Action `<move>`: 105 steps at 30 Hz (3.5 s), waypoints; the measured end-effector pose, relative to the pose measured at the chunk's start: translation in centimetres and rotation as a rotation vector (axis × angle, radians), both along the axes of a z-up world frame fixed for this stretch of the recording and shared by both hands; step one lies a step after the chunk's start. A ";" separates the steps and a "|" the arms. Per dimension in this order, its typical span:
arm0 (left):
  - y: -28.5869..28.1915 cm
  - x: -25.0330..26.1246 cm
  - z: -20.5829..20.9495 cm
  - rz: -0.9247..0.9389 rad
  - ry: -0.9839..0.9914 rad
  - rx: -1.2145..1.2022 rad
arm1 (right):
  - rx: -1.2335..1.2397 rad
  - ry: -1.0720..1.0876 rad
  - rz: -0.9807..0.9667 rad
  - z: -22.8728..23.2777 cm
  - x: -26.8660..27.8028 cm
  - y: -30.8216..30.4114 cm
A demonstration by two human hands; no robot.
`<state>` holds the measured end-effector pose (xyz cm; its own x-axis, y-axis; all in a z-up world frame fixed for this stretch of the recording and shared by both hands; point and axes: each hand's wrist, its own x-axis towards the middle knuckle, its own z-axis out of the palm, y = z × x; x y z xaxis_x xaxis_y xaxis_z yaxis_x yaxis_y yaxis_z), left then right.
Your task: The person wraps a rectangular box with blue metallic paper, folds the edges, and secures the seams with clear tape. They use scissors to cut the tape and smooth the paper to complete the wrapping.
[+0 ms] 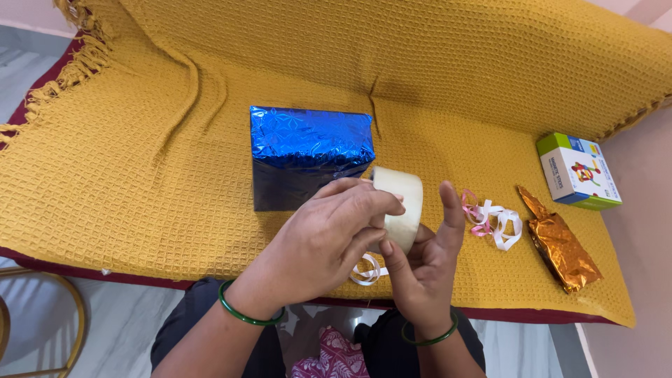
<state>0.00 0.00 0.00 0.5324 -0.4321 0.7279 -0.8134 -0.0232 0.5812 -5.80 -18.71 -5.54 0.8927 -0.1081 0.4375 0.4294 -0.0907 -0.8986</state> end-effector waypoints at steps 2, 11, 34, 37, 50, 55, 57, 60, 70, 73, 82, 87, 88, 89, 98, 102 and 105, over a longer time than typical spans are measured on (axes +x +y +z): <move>-0.2 0.0 -0.2 0.020 0.053 -0.049 | 0.018 0.021 0.017 0.3 0.1 -0.1; -1.1 0.6 -0.7 0.091 0.317 -0.138 | 0.104 0.225 0.096 1.4 0.5 0.0; -1.7 1.1 -1.4 0.104 0.342 -0.122 | 0.169 0.383 0.219 -0.6 2.2 -0.7; -1.6 1.8 -1.4 0.073 0.469 -0.107 | 0.231 0.426 0.277 -1.1 2.4 -1.3; -3.5 4.6 -5.8 0.168 0.526 0.245 | -0.114 0.609 0.345 -5.9 6.1 -4.8; -5.3 5.6 -8.8 0.217 0.431 0.370 | -0.264 0.690 0.238 -8.0 7.1 -5.5; -5.8 5.9 -9.9 0.224 0.405 0.422 | -0.303 0.693 0.222 -8.7 7.3 -5.6; -6.2 6.4 -11.4 0.216 0.386 0.460 | -0.384 0.771 0.175 -9.6 7.6 -5.6; -6.2 8.4 -14.8 0.129 0.475 0.419 | -0.738 0.734 0.054 -11.1 7.7 -8.8; -6.2 8.8 -15.4 0.085 0.509 0.409 | -1.080 0.815 -0.153 -12.2 8.0 -11.6; -6.9 9.6 -15.8 -0.044 0.587 0.334 | -1.383 0.941 -0.319 -17.4 7.9 -17.5; -8.4 9.4 -14.4 -0.146 0.620 0.173 | -1.378 1.057 -0.321 -16.8 7.7 -17.9; -8.6 9.2 -13.8 -0.153 0.596 0.139 | -1.395 1.087 -0.304 -16.4 7.6 -17.8; -8.9 9.1 -13.0 -0.157 0.567 0.105 | -1.412 1.112 -0.288 -16.1 7.6 -17.7; -10.2 8.6 -7.5 -0.255 0.546 -0.083 | -1.534 1.101 -0.229 -15.7 7.8 -17.0; -11.0 8.7 -8.4 -0.232 0.542 -0.013 | -1.353 1.117 -0.192 -14.7 7.2 -17.9; -11.6 9.0 -10.0 -0.223 0.539 0.028 | -1.218 1.138 -0.221 -13.5 6.4 -19.0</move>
<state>9.00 -11.59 -10.01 0.7186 -0.5915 0.3656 -0.3896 0.0931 0.9163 0.58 -37.74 -19.07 0.8067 -0.3743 -0.4573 -0.4593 -0.8840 -0.0867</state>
